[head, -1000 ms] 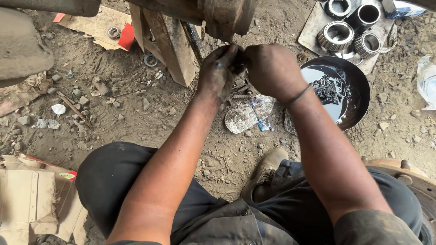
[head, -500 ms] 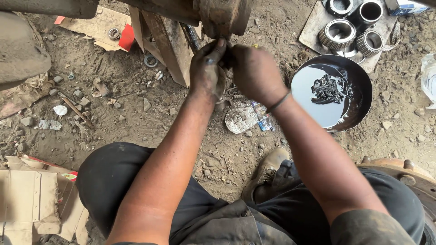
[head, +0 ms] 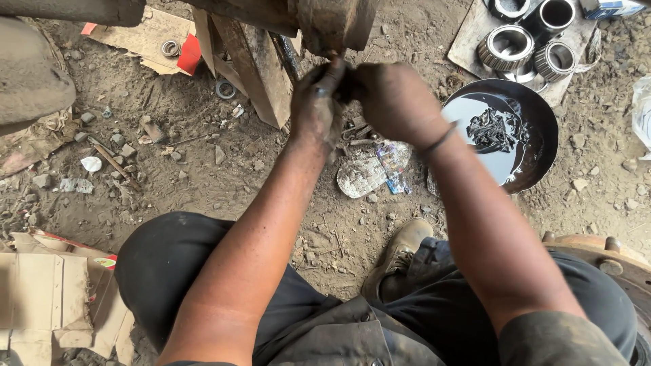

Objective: The person scrapes grease and debris from a vehicle axle assembly using a metal scraper. They repeatedly wipe the axle surface and surrounding components, occasionally dipping the scraper into a pan of dark fluid. The person remains seated on the ground throughout the task.

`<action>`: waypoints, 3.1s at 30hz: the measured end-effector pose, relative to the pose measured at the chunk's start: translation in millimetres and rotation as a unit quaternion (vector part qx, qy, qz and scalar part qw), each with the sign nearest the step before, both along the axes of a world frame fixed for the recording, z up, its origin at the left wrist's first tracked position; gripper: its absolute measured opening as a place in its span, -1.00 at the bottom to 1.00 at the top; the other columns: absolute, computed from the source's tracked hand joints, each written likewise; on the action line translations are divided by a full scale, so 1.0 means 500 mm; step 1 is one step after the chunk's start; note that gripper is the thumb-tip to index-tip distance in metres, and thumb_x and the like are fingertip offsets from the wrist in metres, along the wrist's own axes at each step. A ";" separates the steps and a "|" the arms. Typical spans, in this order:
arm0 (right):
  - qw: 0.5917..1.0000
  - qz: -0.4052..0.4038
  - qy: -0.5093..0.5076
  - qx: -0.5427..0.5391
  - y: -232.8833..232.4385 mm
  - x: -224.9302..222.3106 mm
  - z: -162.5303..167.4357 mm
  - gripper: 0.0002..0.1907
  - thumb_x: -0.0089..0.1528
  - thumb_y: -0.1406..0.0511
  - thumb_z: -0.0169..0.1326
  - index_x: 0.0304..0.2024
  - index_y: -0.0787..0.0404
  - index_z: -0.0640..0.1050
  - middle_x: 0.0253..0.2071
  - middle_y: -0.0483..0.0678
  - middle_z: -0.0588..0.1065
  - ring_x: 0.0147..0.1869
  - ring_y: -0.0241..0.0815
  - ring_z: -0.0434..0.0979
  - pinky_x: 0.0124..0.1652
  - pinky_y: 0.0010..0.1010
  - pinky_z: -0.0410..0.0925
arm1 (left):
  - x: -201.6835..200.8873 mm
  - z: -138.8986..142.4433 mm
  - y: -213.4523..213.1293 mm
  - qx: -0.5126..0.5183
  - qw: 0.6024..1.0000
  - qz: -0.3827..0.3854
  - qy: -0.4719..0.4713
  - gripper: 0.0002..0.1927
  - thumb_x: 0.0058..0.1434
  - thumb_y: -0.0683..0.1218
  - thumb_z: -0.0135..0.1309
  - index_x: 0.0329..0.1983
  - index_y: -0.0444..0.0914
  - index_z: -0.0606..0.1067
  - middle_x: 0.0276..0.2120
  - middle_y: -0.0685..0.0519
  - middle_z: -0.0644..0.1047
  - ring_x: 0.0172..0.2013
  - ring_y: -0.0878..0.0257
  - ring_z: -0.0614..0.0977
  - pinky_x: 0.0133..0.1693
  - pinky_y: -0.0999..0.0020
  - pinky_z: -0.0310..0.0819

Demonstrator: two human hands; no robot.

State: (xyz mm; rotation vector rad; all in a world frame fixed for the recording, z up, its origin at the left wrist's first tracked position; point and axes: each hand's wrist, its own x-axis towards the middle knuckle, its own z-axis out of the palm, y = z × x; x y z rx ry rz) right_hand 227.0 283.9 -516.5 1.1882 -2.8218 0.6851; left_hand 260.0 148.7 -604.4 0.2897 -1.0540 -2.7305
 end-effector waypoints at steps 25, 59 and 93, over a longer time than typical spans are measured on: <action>0.993 -0.046 0.077 -0.075 -0.014 0.007 -0.062 -0.98 0.23 0.40 0.13 -0.33 0.21 0.57 -0.43 0.11 0.58 -0.40 0.13 0.61 -0.38 -0.09 0.45 | -0.026 -0.049 -0.005 -0.076 0.996 0.024 -0.042 -0.51 0.26 0.21 0.13 -0.16 -0.34 0.50 -0.25 0.00 0.57 -0.14 0.16 0.61 0.03 0.15 0.57; 0.947 -0.077 0.115 -0.290 -0.095 0.072 -0.135 -0.93 0.32 0.39 0.03 -0.23 0.29 0.42 -0.48 0.15 0.49 -0.47 0.16 0.55 -0.44 -0.08 0.35 | 0.011 0.017 -0.070 -0.528 0.824 0.177 0.108 -0.61 0.46 0.08 0.11 -0.43 -0.23 0.50 -0.60 0.19 0.44 -0.57 0.37 0.39 -0.50 0.41 0.22; 0.915 -0.117 -0.098 -0.373 -0.085 0.057 -0.241 -0.87 0.41 0.32 -0.06 -0.13 0.30 0.43 -0.38 0.13 0.52 -0.33 -0.02 0.55 -0.30 -0.19 0.41 | 0.016 0.003 -0.043 -0.603 0.787 0.123 -0.029 -0.75 0.38 -0.03 0.14 -0.36 -0.27 0.59 -0.52 0.11 0.59 -0.52 0.36 0.55 -0.45 0.41 0.42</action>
